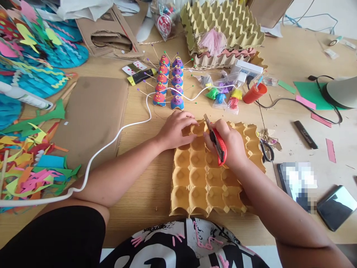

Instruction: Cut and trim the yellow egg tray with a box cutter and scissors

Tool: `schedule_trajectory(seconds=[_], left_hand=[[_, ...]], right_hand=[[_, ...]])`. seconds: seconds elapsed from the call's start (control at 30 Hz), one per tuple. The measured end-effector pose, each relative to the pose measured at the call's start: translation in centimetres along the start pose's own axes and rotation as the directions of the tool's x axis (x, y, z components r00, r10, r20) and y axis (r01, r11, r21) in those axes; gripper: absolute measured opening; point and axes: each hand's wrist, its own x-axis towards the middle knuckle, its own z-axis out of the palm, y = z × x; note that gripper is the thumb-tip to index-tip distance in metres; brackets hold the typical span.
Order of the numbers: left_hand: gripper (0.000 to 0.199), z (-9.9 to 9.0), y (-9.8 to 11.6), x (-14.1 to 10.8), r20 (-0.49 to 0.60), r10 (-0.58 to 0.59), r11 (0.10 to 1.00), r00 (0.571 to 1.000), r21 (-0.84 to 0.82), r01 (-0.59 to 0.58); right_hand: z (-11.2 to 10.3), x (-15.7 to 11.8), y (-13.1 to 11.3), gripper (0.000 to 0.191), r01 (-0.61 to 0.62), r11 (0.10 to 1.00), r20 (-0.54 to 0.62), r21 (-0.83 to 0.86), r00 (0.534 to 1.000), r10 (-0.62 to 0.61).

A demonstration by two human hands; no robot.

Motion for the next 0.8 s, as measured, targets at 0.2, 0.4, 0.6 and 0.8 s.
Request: schedule_trajectory(seconds=[0.2, 0.4, 0.6, 0.8], left_hand=[[0.038, 0.0, 0.0, 0.0, 0.007, 0.009, 1.000, 1.000, -0.012, -0.009], [0.034, 0.1, 0.0, 0.0, -0.007, -0.004, 1.000, 1.000, -0.013, 0.004], [0.039, 0.2, -0.1, 0.0, -0.006, 0.014, 1.000, 1.000, 0.003, -0.014], [0.034, 0.3, -0.3, -0.1, -0.035, 0.038, 0.999, 0.999, -0.009, -0.038]], right_hand=[[-0.2, -0.2, -0.4, 0.018, 0.061, 0.995, -0.035, -0.077, 0.997, -0.064], [0.4, 0.5, 0.1, 0.016, 0.025, 0.999, 0.037, -0.031, 0.999, -0.023], [0.0, 0.0, -0.4, 0.019, 0.050, 0.997, -0.027, -0.055, 0.998, -0.051], [0.8, 0.4, 0.5, 0.019, -0.080, 0.993, 0.024, 0.092, 0.997, 0.078]])
